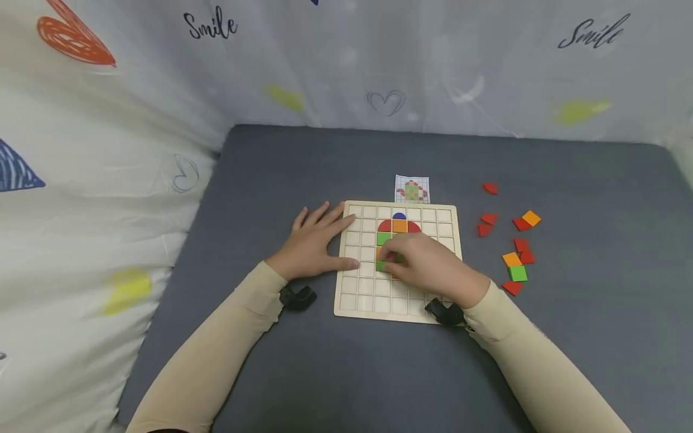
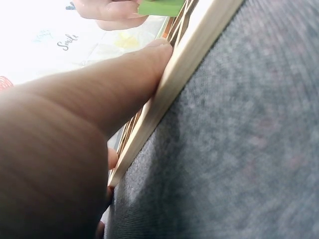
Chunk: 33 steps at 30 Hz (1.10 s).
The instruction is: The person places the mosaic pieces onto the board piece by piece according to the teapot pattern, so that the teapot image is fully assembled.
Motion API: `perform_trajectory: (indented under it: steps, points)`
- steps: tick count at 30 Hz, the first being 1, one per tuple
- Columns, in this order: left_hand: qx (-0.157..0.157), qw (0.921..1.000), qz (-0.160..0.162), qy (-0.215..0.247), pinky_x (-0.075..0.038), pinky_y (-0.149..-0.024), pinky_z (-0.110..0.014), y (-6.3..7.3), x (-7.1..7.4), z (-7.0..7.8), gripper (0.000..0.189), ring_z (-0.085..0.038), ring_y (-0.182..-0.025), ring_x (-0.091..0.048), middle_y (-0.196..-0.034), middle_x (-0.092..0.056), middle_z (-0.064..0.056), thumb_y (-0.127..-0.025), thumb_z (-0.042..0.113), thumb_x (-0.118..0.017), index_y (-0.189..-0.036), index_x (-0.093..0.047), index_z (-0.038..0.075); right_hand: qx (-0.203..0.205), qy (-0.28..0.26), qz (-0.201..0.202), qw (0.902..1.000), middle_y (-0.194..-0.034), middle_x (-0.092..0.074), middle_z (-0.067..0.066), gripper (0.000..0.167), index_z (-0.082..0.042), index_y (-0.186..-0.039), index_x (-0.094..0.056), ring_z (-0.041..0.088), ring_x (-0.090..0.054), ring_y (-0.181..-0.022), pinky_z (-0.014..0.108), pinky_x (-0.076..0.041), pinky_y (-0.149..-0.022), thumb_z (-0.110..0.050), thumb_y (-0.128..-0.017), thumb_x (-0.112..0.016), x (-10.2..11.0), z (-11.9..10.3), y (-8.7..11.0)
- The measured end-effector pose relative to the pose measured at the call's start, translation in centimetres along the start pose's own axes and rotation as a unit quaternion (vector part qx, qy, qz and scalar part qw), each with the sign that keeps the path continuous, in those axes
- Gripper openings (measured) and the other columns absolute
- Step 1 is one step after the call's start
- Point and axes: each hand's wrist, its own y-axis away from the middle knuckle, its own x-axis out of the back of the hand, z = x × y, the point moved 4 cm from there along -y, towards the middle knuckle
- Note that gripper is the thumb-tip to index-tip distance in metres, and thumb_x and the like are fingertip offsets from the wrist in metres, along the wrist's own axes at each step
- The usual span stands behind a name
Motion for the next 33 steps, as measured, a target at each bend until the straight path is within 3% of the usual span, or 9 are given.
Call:
perform_trajectory:
  steps: [10,33]
  points:
    - [0.0,1.0,0.005,0.0,0.008,-0.126,-0.062,-0.3,-0.21,0.1,0.102,-0.029,-0.164,0.0,-0.177,-0.006,0.003,-0.088,0.077,-0.067,-0.169,-0.027,0.029,-0.001,0.007,-0.012,0.9999,-0.09,-0.071,-0.01,0.006,-0.017,-0.096,-0.079,0.008,-0.06,-0.08,0.032,-0.054,-0.077,-0.012,-0.094,-0.081,-0.16,0.08,0.28]
    - [0.005,1.0,0.001,0.001,0.008,-0.126,-0.063,-0.4,-0.18,0.41,0.102,-0.031,-0.164,-0.001,-0.177,-0.008,0.001,-0.088,0.075,-0.068,-0.169,-0.028,0.027,0.022,0.043,0.015,0.9987,-0.093,-0.07,-0.006,0.007,-0.014,-0.097,-0.085,0.009,-0.065,-0.083,0.031,-0.057,-0.078,-0.011,-0.092,-0.083,-0.67,0.63,0.41]
